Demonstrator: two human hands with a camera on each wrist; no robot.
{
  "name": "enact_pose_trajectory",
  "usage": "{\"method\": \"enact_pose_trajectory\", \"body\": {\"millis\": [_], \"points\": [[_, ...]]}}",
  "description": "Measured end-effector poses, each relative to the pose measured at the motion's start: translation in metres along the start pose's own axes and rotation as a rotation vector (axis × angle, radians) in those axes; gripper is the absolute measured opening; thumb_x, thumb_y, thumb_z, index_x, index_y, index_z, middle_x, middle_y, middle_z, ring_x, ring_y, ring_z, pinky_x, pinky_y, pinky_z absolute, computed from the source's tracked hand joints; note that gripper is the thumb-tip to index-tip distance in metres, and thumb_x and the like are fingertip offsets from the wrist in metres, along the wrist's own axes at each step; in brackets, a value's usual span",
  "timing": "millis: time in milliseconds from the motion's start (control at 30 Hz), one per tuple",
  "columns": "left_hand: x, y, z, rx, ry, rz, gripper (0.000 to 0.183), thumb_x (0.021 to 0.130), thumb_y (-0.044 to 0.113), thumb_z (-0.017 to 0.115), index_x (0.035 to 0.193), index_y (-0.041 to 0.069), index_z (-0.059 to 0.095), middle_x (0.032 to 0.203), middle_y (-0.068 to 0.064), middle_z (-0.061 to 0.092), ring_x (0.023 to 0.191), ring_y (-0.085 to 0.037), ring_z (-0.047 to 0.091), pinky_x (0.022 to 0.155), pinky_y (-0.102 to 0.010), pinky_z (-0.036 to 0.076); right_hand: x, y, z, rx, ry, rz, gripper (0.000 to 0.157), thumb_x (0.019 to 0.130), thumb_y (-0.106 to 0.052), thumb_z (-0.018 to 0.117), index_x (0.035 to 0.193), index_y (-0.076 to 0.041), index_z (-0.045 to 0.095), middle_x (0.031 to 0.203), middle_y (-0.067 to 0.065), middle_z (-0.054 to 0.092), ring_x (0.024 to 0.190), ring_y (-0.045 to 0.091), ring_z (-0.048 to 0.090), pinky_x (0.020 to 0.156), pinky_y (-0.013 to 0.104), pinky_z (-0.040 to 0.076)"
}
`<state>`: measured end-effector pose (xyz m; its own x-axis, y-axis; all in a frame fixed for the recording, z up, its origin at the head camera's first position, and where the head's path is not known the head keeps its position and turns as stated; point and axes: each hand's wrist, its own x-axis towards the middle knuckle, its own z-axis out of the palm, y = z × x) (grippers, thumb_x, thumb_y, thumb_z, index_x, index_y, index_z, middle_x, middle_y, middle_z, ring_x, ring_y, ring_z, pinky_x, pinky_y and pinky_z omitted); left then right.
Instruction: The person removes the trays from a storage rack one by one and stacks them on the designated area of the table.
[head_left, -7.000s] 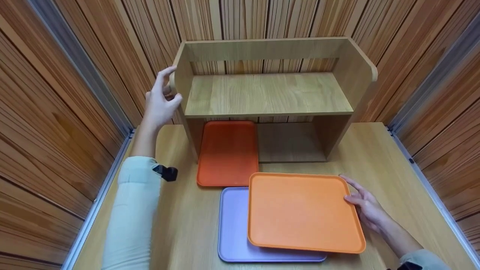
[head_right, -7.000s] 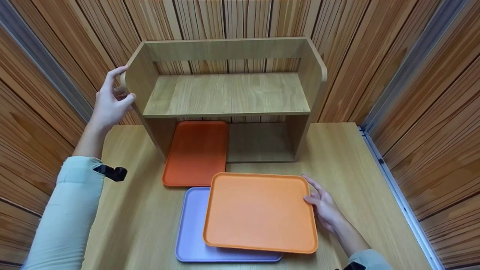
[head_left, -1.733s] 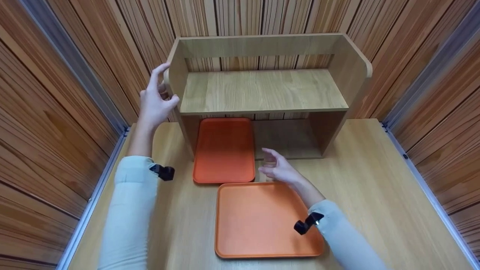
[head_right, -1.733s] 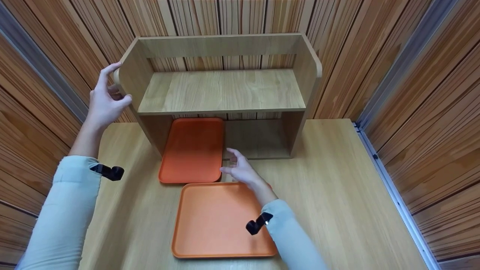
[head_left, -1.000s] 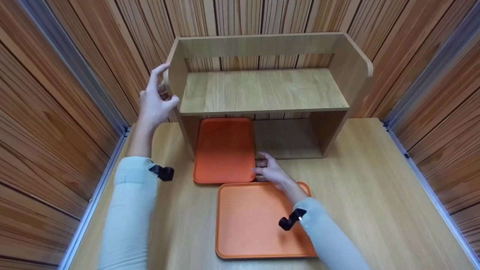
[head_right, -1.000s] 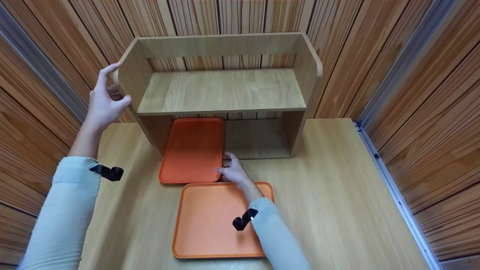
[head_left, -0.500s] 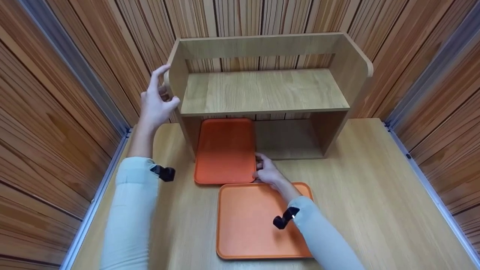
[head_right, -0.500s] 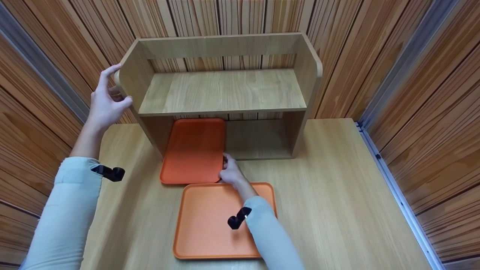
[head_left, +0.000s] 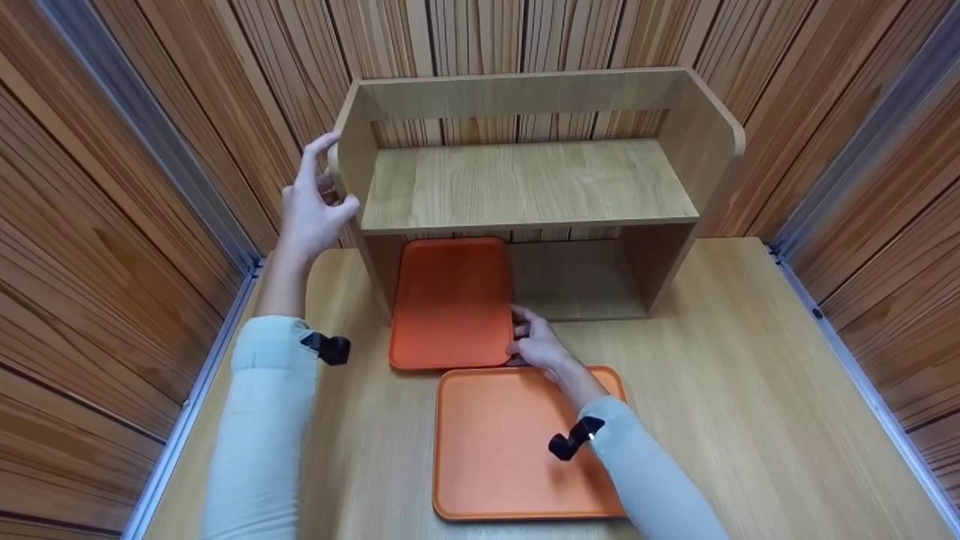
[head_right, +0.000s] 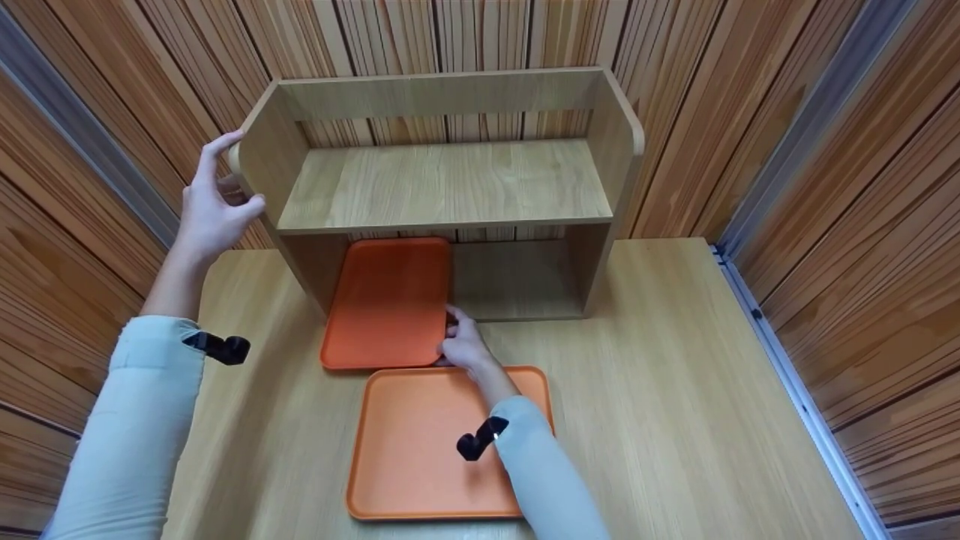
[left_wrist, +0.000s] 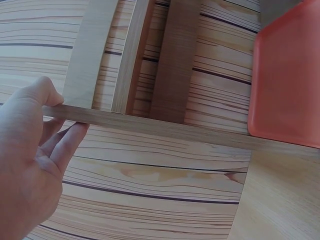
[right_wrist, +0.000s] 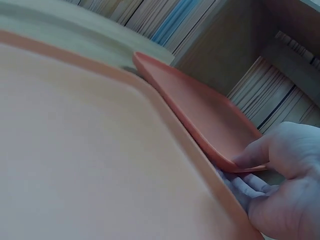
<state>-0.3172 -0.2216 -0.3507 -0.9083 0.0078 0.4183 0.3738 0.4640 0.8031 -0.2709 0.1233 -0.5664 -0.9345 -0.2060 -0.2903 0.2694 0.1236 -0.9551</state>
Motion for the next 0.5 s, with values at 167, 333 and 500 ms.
{"method": "enact_pose_trajectory", "body": {"millis": [167,333,500], "points": [[0.000,0.000,0.000,0.000,-0.003,0.000,0.085,0.100,-0.004,0.062,0.173,0.033,0.038,0.164,-0.025,0.061,0.145,-0.038,0.069,0.112,-0.061,0.061,-0.003,-0.005,-0.005,0.053,-0.001,-0.002,0.089,0.095,0.018,0.060,0.176,-0.014,0.038,0.116,0.011,0.047,0.084,0.020,0.060,0.069,0.030,0.067],[0.000,0.000,0.000,0.007,-0.002,-0.002,0.085,0.100,-0.003,0.062,0.173,0.034,0.038,0.161,-0.025,0.063,0.143,-0.037,0.071,0.113,-0.060,0.061,-0.005,-0.011,-0.012,0.090,-0.004,-0.009,0.088,0.095,0.015,0.059,0.175,-0.014,0.039,0.113,0.008,0.047,0.076,0.017,0.059,0.069,0.032,0.066],[0.000,0.001,0.000,0.014,0.000,-0.023,0.086,0.099,-0.004,0.062,0.172,0.036,0.039,0.159,-0.026,0.065,0.142,-0.038,0.072,0.113,-0.060,0.062,-0.010,-0.015,-0.017,0.131,0.003,-0.017,0.082,0.099,0.011,0.059,0.174,-0.017,0.042,0.109,0.006,0.052,0.081,0.017,0.061,0.076,0.035,0.066]]}}
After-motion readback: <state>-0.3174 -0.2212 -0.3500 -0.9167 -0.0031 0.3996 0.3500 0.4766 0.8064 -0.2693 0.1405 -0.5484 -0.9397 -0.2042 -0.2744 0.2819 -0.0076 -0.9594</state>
